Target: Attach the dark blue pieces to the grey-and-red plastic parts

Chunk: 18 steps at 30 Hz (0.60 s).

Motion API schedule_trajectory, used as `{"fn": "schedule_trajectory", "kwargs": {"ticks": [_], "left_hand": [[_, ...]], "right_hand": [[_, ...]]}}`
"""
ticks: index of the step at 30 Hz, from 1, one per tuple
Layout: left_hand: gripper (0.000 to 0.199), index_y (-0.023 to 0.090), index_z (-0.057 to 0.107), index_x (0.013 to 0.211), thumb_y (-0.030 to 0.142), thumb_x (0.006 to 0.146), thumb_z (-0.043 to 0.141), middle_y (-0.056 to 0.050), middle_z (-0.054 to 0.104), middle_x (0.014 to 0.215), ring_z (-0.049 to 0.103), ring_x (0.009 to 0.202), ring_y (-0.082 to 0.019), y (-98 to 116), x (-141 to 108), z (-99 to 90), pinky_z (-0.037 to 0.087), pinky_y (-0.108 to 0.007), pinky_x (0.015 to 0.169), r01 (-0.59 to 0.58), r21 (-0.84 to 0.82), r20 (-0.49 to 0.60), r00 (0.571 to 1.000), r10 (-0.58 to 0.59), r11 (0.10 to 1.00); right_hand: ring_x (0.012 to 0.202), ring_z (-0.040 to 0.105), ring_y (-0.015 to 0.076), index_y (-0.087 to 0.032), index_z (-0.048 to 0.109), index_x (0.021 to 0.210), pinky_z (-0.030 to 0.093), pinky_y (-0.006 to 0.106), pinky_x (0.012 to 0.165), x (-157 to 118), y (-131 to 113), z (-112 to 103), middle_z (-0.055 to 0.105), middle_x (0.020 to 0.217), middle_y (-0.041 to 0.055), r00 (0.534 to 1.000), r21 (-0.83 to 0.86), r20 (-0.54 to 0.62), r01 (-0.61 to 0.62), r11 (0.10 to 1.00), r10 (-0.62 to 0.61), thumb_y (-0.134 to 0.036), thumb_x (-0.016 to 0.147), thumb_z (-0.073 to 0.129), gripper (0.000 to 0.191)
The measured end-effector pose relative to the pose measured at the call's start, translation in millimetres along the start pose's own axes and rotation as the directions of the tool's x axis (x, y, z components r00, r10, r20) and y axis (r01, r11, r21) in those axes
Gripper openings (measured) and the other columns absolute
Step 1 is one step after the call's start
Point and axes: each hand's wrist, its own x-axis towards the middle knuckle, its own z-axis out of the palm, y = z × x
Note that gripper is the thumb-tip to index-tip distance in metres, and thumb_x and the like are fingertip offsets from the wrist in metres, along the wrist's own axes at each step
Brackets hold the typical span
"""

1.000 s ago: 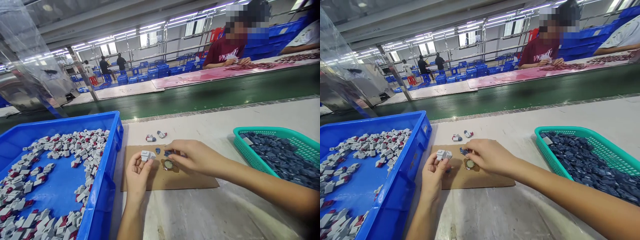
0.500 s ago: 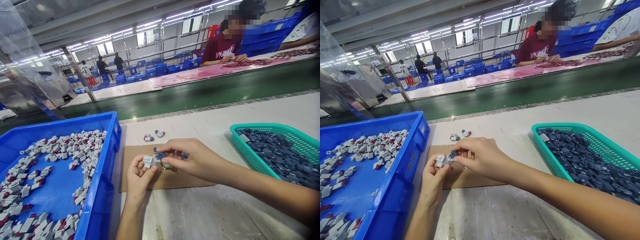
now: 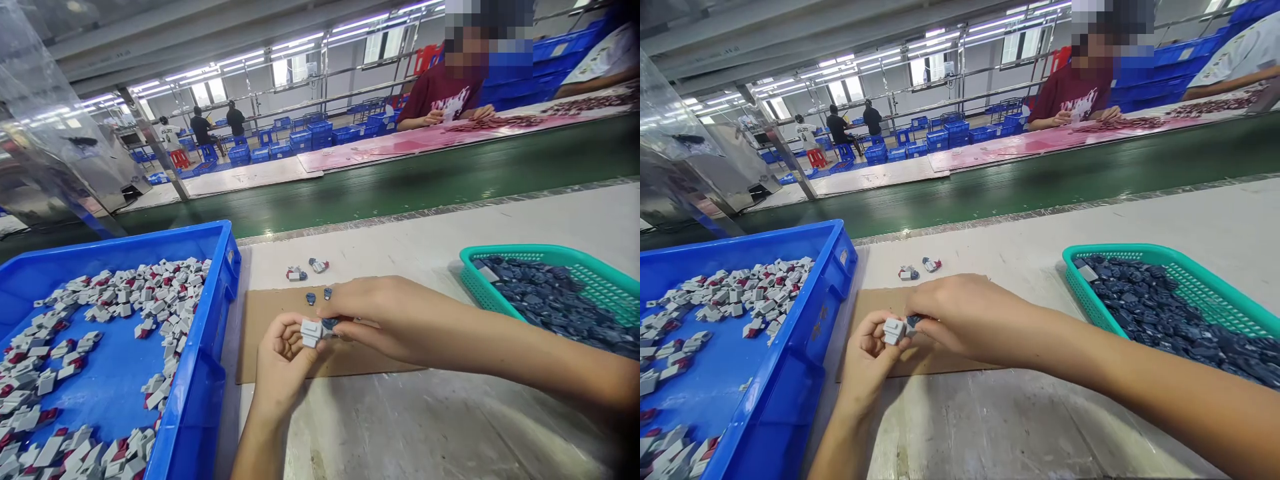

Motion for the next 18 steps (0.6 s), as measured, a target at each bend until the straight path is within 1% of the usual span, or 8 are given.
{"fn": "schedule_trajectory", "kwargs": {"ticks": [2,5,8,10,12,14,16,18], "left_hand": [[0.022,0.021,0.057,0.080,0.011,0.065,0.069,0.006,0.067,0.076,0.059,0.069,-0.003,-0.6,-0.1,0.5,0.044,-0.011,0.063,-0.001,0.019,0.004,1.000,0.001,1.000],[0.022,0.020,0.057,0.080,0.012,0.065,0.070,0.006,0.066,0.075,0.058,0.068,-0.004,-1.2,0.2,0.7,0.043,-0.011,0.063,0.002,0.024,-0.011,1.000,-0.002,1.000],[0.021,0.020,0.055,0.079,0.016,0.065,0.070,0.005,0.064,0.072,0.057,0.066,-0.004,-0.4,0.6,1.0,0.042,-0.013,0.062,0.031,-0.029,-0.022,0.999,-0.032,0.999],[0.021,0.019,0.054,0.080,0.020,0.065,0.070,0.004,0.063,0.072,0.056,0.067,-0.006,0.5,0.8,1.1,0.043,-0.015,0.065,0.054,-0.081,-0.042,0.997,-0.058,0.995],[0.023,0.018,0.054,0.079,0.023,0.064,0.071,0.002,0.063,0.073,0.057,0.070,-0.008,1.0,1.0,1.1,0.043,-0.018,0.067,0.074,-0.128,-0.064,0.995,-0.083,0.989],[0.024,0.017,0.054,0.078,0.025,0.063,0.072,0.001,0.062,0.073,0.057,0.069,-0.009,0.6,1.4,0.9,0.043,-0.019,0.066,0.091,-0.169,-0.073,0.992,-0.105,0.981],[0.023,0.017,0.055,0.079,0.025,0.064,0.071,0.001,0.061,0.072,0.056,0.068,-0.009,-0.4,2.1,0.4,0.043,-0.018,0.065,0.105,-0.210,-0.062,0.991,-0.120,0.972],[0.022,0.018,0.055,0.081,0.025,0.065,0.070,0.001,0.060,0.073,0.055,0.068,-0.009,-1.3,2.9,-0.4,0.042,-0.018,0.066,0.112,-0.250,-0.047,0.991,-0.127,0.962]], "right_hand": [[0.071,0.054,0.0136,-0.017,0.062,0.089,0.037,0.022,0.060,0.5,0.3,-1.1,0.059,0.077,0.0029,1.000,-0.020,0.021,0.014,1.000,-0.013,-0.015,0.080,0.049,0.016],[0.071,0.053,0.0133,-0.017,0.062,0.090,0.037,0.022,0.060,0.9,4.2,3.7,0.059,0.079,0.0029,1.000,0.004,-0.013,0.024,1.000,-0.024,-0.016,0.081,0.047,0.017],[0.077,0.054,0.0123,-0.019,0.057,0.104,0.040,0.022,0.066,-0.3,9.6,14.1,0.060,0.089,0.0027,0.988,0.082,-0.115,0.114,0.990,-0.104,-0.022,0.085,0.047,0.022],[0.087,0.054,0.0133,-0.018,0.048,0.117,0.041,0.023,0.075,-0.8,12.0,23.5,0.058,0.100,0.0048,0.962,0.084,-0.217,0.186,0.979,-0.164,-0.030,0.083,0.052,0.036],[0.097,0.052,0.0159,-0.015,0.040,0.124,0.042,0.027,0.082,0.6,12.7,34.3,0.055,0.109,0.0070,0.932,0.004,-0.302,0.211,0.977,-0.200,-0.038,0.078,0.058,0.054],[0.100,0.051,0.0188,-0.012,0.038,0.124,0.043,0.031,0.083,4.9,11.9,45.3,0.054,0.111,0.0086,0.902,-0.102,-0.371,0.197,0.975,-0.222,-0.042,0.076,0.060,0.060],[0.096,0.053,0.0207,-0.010,0.043,0.119,0.045,0.033,0.079,11.4,9.9,54.3,0.057,0.107,0.0094,0.874,-0.181,-0.426,0.171,0.968,-0.234,-0.042,0.078,0.057,0.054],[0.091,0.055,0.0214,-0.010,0.047,0.114,0.046,0.033,0.072,18.2,7.7,60.1,0.059,0.101,0.0089,0.851,-0.206,-0.475,0.139,0.969,-0.223,-0.036,0.079,0.055,0.045]]}}
